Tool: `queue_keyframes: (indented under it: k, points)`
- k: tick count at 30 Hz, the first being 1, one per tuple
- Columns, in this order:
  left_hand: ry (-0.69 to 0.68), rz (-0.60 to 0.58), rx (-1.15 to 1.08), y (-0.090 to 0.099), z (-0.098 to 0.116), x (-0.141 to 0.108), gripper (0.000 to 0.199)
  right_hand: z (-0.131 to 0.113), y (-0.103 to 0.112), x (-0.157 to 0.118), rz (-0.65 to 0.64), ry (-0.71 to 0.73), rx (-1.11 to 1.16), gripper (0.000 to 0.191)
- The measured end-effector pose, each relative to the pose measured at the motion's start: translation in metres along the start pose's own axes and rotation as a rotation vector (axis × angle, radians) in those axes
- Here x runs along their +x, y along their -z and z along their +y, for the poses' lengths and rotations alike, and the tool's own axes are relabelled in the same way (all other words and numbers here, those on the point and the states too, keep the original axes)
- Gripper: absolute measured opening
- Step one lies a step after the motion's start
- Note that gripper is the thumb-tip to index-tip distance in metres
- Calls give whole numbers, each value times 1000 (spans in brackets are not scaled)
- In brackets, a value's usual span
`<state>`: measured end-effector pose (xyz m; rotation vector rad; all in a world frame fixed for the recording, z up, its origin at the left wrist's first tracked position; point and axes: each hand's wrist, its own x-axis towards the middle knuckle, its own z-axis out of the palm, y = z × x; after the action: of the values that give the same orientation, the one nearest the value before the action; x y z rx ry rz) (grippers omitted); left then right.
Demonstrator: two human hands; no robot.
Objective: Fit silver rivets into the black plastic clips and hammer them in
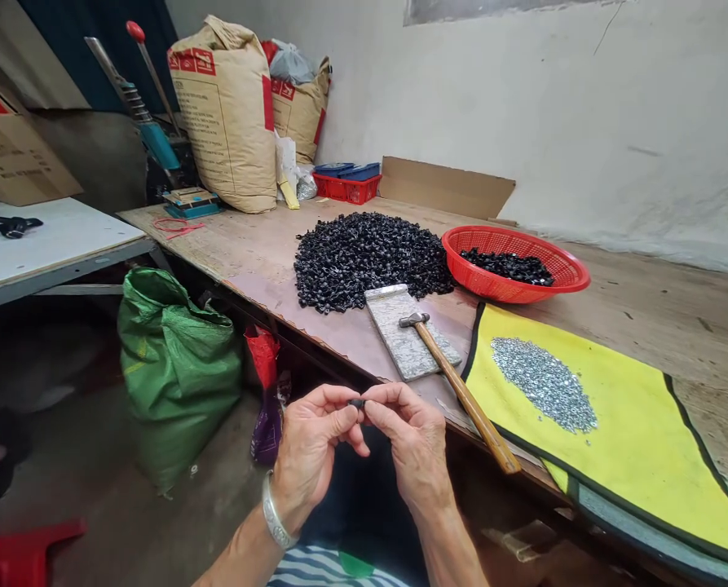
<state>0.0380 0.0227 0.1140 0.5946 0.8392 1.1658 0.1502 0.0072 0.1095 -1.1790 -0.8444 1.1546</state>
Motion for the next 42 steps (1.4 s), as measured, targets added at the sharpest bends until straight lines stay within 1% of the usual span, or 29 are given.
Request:
queue_keyframes:
  k: [5, 7, 11, 19, 21, 26, 30, 35, 37, 42]
  points:
    - [15, 10, 12, 3, -5, 0, 14, -2, 2, 7, -91, -175, 59, 12]
    - [18, 5, 13, 5, -7, 0, 13, -2, 2, 10, -109, -222, 79, 12]
    - [20, -1, 12, 6, -9, 0, 11, -1, 3, 14, -116, -278, 87, 13]
    - [18, 4, 15, 12, -15, -2, 12, 4, 9, 15, -189, -361, 47, 13]
    - [16, -10, 19, 15, -17, -1, 12, 7, 9, 13, -189, -359, 32, 15]
    - [29, -83, 15, 20, -20, 2, 10, 7, 11, 7, -193, -287, -39, 17]
    - [28, -135, 7, 20, -23, 3, 9, 8, 16, 7, -210, -339, 52, 15]
    - [52, -159, -1, 22, -29, 6, 9, 18, 16, 7, -121, -335, 96, 16]
    - [56, -148, 6, 22, -30, 6, 10, 20, 14, 7, -86, -320, 99, 17]
    - [44, -134, 28, 21, -28, 6, 10, 18, 12, 9, -42, -297, 97, 17]
